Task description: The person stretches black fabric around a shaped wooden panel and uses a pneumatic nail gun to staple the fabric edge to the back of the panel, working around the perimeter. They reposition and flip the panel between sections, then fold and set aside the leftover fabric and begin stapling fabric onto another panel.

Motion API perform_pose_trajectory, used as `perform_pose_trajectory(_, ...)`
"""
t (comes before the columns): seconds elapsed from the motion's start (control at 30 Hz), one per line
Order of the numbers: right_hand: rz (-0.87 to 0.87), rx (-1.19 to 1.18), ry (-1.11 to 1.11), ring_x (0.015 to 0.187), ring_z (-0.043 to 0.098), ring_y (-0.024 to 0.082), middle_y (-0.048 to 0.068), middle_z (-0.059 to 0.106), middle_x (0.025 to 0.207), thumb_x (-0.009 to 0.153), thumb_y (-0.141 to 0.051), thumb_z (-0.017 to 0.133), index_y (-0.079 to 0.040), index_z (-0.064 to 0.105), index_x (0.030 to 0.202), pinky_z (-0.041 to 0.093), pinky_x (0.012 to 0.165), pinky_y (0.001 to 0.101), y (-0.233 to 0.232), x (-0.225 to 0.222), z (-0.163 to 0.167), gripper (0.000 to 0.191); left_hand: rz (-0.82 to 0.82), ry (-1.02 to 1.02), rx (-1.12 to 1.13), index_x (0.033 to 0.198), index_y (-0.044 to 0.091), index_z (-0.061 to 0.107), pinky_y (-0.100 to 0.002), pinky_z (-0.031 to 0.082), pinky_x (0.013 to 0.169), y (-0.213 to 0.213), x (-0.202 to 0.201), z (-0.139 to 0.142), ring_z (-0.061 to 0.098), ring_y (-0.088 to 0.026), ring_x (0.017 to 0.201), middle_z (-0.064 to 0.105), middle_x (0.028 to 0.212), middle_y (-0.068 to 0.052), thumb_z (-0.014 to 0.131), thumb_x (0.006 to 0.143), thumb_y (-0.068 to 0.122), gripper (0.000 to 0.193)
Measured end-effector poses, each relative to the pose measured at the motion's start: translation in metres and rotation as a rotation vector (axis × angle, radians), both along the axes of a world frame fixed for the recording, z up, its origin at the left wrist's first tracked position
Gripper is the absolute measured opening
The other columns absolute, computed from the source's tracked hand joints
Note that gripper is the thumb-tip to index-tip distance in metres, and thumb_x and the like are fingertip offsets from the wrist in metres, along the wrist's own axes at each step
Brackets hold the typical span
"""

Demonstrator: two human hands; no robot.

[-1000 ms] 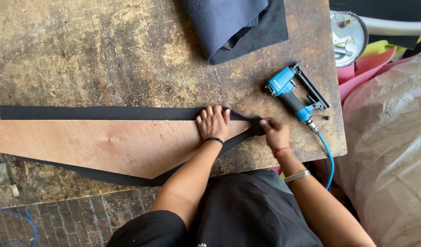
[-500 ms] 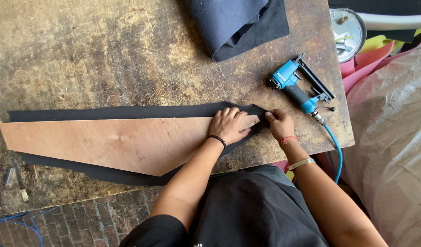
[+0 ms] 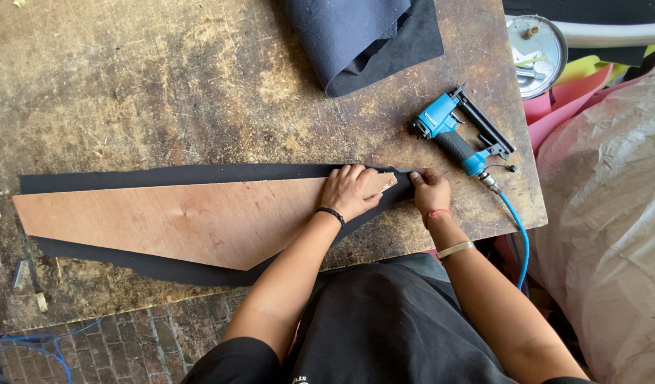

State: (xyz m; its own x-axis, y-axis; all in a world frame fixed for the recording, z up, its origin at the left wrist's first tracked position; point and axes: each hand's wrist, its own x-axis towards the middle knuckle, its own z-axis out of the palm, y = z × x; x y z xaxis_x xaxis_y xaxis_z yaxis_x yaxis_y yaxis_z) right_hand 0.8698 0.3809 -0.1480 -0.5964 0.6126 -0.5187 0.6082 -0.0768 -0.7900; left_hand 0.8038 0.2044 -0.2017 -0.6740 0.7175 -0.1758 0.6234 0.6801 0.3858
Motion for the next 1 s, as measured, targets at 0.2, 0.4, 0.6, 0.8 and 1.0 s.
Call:
perform_pose_trajectory(0.2, -0.065, -0.124, 0.101, 0.069, 0.058, 0.008, -0.002, 0.068, 0.079, 0.099, -0.016, 0.07, -0.003, 0.074, 0.098, 0.05, 0.064, 0.0275, 0.002, -0.001, 0.0, 0.014, 0.06, -0.065, 0.077, 0.128, 0.023, 0.07, -0.041, 0.043, 0.1, -0.002, -0.003, -0.004, 0.058, -0.025, 0.109, 0.065, 0.114, -0.002, 0.068, 0.091, 0.054, 0.049)
perform_pose_trajectory(0.4, -0.175, -0.256, 0.215, 0.073, 0.054, 0.007, -0.005, 0.066, 0.082, 0.101, -0.014, 0.069, -0.003, 0.073, 0.098, 0.045, 0.067, 0.0247, -0.004, -0.002, -0.011, 0.013, 0.106, -0.021, 0.096, 0.127, 0.033, 0.072, -0.043, 0.043, 0.094, -0.001, -0.002, -0.009, 0.057, -0.024, 0.104, 0.063, 0.109, -0.001, 0.06, 0.1, 0.041, 0.031)
perform_pose_trajectory(0.6, -0.194, -0.094, 0.323, 0.076, 0.058, 0.008, -0.001, 0.068, 0.084, 0.099, -0.012, 0.071, -0.001, 0.073, 0.098, 0.048, 0.07, 0.0261, -0.008, 0.006, -0.013, 0.011, 0.068, 0.001, 0.048, 0.126, 0.034, 0.073, -0.044, 0.042, 0.091, 0.004, -0.001, -0.009, 0.056, -0.025, 0.105, 0.061, 0.109, -0.002, 0.061, 0.095, 0.034, 0.033)
perform_pose_trajectory(0.8, 0.445, 0.583, 0.15, 0.075, 0.07, 0.026, 0.008, 0.073, 0.088, 0.089, -0.024, 0.076, -0.012, 0.079, 0.096, 0.055, 0.067, 0.0381, -0.029, 0.013, 0.009, 0.014, 0.059, 0.01, 0.008, 0.125, 0.027, 0.072, -0.043, 0.043, 0.096, 0.005, 0.0, -0.009, 0.056, -0.026, 0.109, 0.061, 0.112, -0.003, 0.064, 0.093, 0.028, 0.032)
perform_pose_trajectory(1.0, 0.512, 0.776, 0.157, 0.073, 0.069, 0.029, 0.003, 0.069, 0.081, 0.086, -0.028, 0.077, -0.017, 0.081, 0.092, 0.055, 0.064, 0.0418, -0.053, 0.01, 0.014, 0.013, 0.105, -0.026, 0.067, 0.15, 0.027, 0.052, -0.043, 0.044, 0.093, 0.005, -0.005, -0.012, 0.058, -0.028, 0.107, 0.062, 0.115, -0.005, 0.061, 0.097, 0.021, 0.054)
